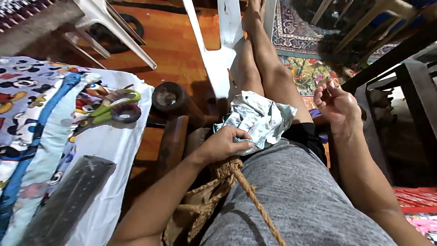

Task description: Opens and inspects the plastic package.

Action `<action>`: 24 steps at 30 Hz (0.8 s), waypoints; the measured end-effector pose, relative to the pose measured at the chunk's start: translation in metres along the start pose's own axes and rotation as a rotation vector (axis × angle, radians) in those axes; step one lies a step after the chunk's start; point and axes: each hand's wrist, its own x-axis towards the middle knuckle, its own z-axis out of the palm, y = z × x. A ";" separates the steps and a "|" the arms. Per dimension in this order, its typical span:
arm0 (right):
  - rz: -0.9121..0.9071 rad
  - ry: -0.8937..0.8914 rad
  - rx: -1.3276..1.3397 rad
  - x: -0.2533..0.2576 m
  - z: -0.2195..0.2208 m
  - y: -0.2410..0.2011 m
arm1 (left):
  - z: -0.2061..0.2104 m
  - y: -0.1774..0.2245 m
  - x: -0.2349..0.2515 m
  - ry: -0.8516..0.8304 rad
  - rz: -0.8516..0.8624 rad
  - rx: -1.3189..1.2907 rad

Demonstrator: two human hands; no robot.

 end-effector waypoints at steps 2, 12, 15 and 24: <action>-0.065 0.036 0.020 0.001 0.001 -0.004 | 0.000 0.000 0.000 0.000 0.004 0.004; -0.361 0.021 0.030 0.003 -0.016 -0.032 | -0.001 0.000 0.000 0.004 0.011 0.044; -0.398 0.053 0.059 0.000 -0.022 -0.040 | -0.001 0.000 0.000 0.001 0.014 0.044; -0.500 0.119 0.180 0.002 -0.053 -0.063 | -0.001 -0.003 0.000 -0.021 0.026 0.027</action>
